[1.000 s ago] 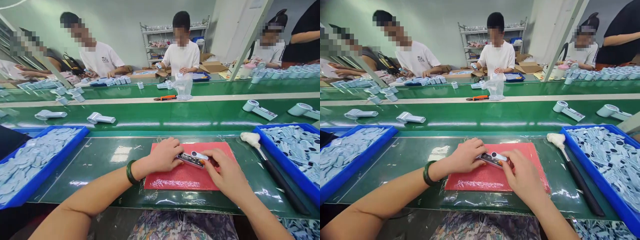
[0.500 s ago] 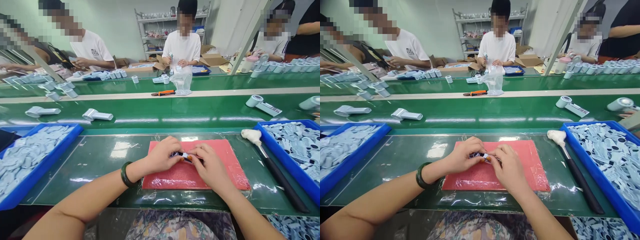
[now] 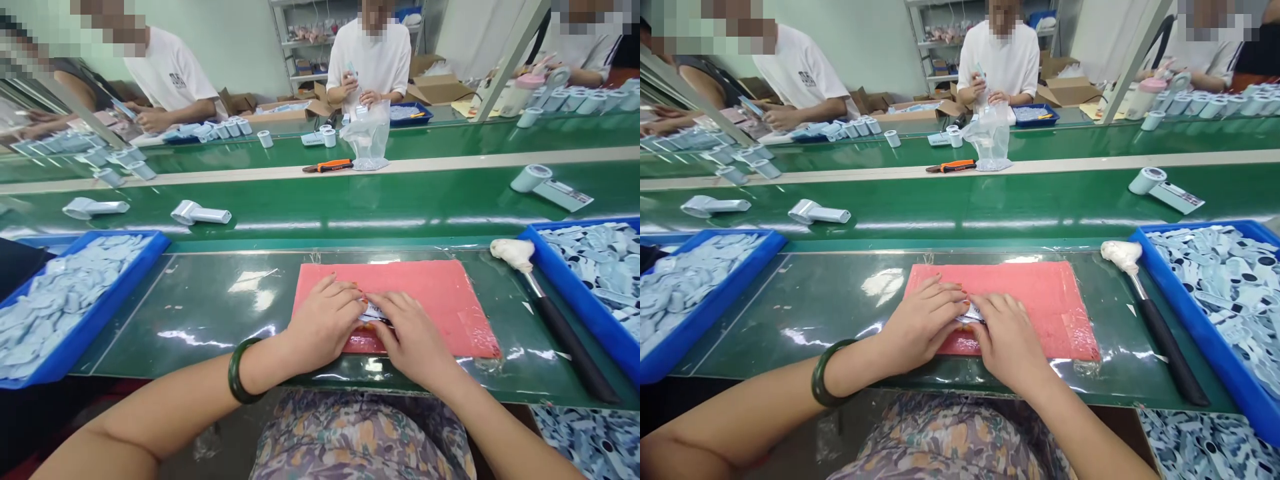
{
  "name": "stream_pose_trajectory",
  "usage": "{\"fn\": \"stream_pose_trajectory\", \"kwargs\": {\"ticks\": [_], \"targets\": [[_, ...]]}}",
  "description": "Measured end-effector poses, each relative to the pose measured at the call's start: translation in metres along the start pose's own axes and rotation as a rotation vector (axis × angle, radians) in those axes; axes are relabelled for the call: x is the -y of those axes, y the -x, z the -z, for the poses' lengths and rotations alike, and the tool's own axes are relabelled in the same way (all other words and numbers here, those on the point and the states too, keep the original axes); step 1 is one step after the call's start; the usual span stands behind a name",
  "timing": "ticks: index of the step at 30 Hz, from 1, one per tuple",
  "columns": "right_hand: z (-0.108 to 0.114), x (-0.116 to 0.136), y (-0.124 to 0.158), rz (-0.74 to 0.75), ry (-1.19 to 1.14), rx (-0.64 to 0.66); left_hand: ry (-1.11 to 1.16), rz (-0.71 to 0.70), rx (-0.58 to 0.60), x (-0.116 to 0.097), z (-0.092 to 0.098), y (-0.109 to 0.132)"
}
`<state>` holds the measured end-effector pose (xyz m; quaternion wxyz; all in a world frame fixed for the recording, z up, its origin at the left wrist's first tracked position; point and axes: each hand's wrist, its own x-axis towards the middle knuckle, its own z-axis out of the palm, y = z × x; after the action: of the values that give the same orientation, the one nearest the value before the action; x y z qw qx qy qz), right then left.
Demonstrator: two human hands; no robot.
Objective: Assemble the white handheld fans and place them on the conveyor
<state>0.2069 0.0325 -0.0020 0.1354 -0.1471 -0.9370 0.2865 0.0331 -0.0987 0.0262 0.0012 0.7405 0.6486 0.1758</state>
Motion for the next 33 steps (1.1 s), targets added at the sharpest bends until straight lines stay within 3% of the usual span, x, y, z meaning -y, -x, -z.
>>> {"fn": "stream_pose_trajectory", "kwargs": {"ticks": [5, 11, 17, 23, 33], "targets": [[-0.003, -0.006, -0.001, 0.028, 0.028, 0.024, -0.01, 0.013, 0.075, 0.0, 0.003, -0.006], [-0.003, -0.005, -0.001, 0.083, 0.107, 0.017, -0.026, -0.013, 0.044, 0.001, 0.003, -0.007], [-0.003, -0.002, -0.005, 0.059, 0.089, 0.027, 0.025, 0.044, 0.065, 0.003, 0.004, -0.011], [0.0, -0.007, -0.003, 0.07, 0.042, 0.032, 0.016, -0.021, 0.097, 0.005, 0.006, -0.013], [-0.001, -0.006, -0.007, 0.055, 0.109, 0.037, -0.079, 0.039, 0.143, -0.001, 0.004, -0.018]]}}
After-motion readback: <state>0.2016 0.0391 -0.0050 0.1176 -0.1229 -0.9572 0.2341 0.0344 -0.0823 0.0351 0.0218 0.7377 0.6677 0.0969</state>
